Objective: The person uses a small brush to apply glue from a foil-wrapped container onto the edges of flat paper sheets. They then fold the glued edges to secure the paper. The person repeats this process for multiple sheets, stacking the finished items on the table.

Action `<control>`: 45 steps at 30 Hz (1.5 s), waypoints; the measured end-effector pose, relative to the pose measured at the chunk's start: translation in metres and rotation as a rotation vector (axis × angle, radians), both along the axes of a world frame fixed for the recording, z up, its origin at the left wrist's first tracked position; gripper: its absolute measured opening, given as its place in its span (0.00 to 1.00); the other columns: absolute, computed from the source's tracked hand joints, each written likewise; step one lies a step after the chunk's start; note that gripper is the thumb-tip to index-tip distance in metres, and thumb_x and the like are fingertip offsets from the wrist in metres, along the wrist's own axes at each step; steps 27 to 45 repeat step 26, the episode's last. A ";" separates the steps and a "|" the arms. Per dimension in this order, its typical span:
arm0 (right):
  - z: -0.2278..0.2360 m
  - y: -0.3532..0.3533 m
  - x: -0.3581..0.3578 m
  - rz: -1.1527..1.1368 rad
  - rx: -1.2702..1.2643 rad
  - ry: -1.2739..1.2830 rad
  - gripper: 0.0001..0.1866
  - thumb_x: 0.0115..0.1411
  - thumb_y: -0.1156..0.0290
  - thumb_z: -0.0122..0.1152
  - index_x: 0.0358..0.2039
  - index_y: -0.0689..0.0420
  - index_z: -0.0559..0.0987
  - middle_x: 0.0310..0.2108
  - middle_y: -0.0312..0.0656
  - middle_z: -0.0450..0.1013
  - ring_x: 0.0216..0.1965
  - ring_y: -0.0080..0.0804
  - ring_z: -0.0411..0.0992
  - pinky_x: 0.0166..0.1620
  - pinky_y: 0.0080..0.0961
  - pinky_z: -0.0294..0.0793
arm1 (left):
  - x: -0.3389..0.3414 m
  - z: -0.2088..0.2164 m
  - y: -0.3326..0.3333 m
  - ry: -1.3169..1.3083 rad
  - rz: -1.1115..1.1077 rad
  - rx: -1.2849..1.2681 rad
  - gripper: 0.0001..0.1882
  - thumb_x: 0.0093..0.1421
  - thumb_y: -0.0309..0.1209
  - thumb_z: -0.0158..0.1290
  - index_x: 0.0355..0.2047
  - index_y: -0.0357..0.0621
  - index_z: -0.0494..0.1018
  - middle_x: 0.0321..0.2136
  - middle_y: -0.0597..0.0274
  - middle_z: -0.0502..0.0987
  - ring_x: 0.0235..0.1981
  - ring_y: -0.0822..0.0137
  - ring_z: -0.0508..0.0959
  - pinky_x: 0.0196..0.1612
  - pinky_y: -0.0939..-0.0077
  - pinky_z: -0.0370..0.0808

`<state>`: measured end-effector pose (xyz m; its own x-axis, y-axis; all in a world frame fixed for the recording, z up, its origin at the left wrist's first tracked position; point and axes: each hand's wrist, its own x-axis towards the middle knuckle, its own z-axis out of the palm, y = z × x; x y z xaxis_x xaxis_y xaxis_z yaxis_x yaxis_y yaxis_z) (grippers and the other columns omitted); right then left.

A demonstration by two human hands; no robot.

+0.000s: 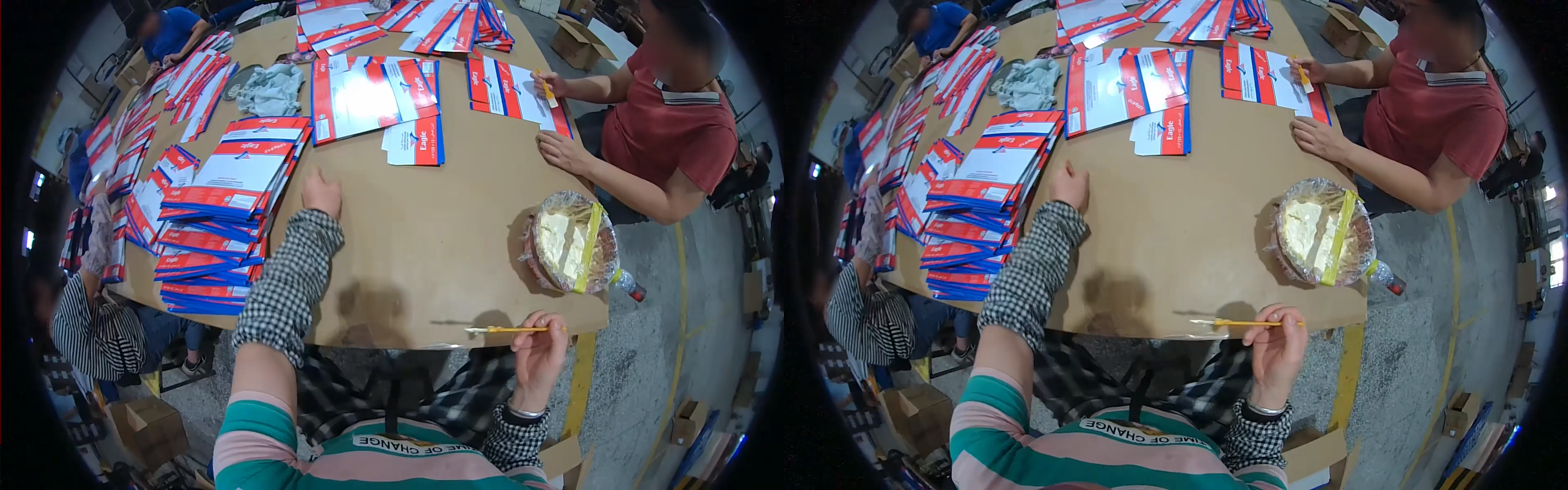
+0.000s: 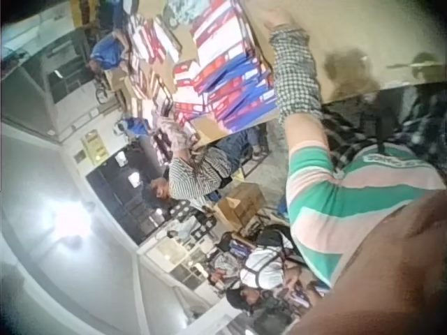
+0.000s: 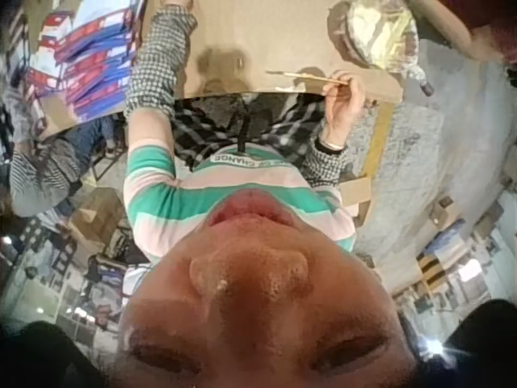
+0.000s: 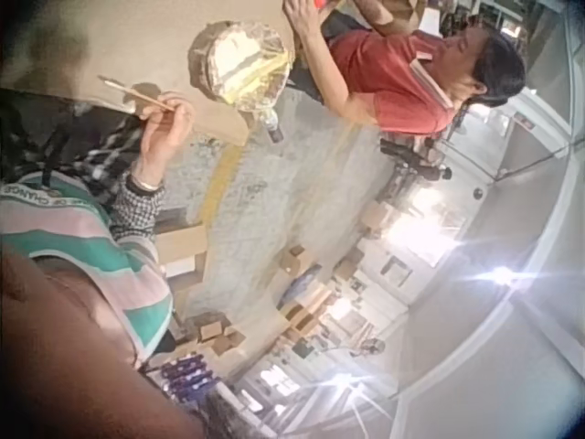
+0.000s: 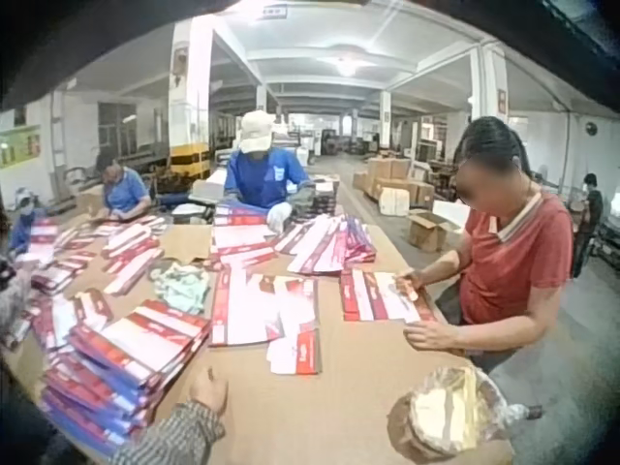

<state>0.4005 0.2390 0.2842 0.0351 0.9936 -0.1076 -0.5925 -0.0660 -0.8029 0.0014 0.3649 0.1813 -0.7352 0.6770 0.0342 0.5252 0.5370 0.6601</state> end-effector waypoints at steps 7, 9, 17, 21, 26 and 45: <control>-0.023 0.020 -0.028 0.149 -0.074 0.068 0.12 0.63 0.66 0.45 0.29 0.63 0.68 0.28 0.50 0.68 0.20 0.36 0.69 0.23 0.25 0.72 | -0.041 0.009 0.079 0.087 0.273 -0.107 0.30 0.50 0.49 0.53 0.35 0.26 0.73 0.38 0.33 0.73 0.43 0.43 0.74 0.48 0.59 0.70; -0.025 0.025 -0.035 0.186 -0.103 0.077 0.12 0.63 0.66 0.45 0.29 0.63 0.68 0.27 0.50 0.68 0.20 0.36 0.70 0.23 0.25 0.72 | -0.060 -0.002 0.095 0.049 0.271 -0.242 0.33 0.51 0.52 0.51 0.37 0.27 0.73 0.40 0.33 0.73 0.45 0.44 0.74 0.49 0.59 0.70; -0.031 0.038 -0.042 0.291 -0.135 0.127 0.12 0.63 0.67 0.45 0.31 0.64 0.70 0.31 0.52 0.68 0.24 0.37 0.71 0.29 0.27 0.74 | -0.076 -0.005 0.120 -0.093 0.253 -0.379 0.42 0.44 0.52 0.60 0.50 0.28 0.65 0.52 0.41 0.66 0.53 0.46 0.66 0.55 0.61 0.65; -0.025 0.035 -0.039 0.278 -0.120 0.130 0.11 0.63 0.69 0.44 0.32 0.64 0.70 0.31 0.53 0.69 0.25 0.38 0.72 0.29 0.28 0.74 | -0.069 -0.003 0.128 -0.319 0.290 -0.216 0.35 0.42 0.44 0.63 0.45 0.29 0.70 0.47 0.42 0.71 0.51 0.54 0.70 0.54 0.67 0.67; -0.022 0.032 -0.032 0.294 -0.088 0.133 0.11 0.62 0.68 0.46 0.32 0.63 0.70 0.31 0.53 0.70 0.26 0.39 0.72 0.29 0.30 0.75 | -0.116 -0.033 0.148 -0.414 0.156 -0.212 0.35 0.45 0.40 0.61 0.48 0.29 0.68 0.52 0.42 0.66 0.56 0.53 0.65 0.60 0.73 0.57; -0.022 0.032 -0.032 0.294 -0.088 0.133 0.11 0.62 0.68 0.46 0.32 0.63 0.70 0.31 0.53 0.70 0.26 0.39 0.72 0.29 0.30 0.75 | -0.116 -0.033 0.148 -0.414 0.156 -0.212 0.35 0.45 0.40 0.61 0.48 0.29 0.68 0.52 0.42 0.66 0.56 0.53 0.65 0.60 0.73 0.57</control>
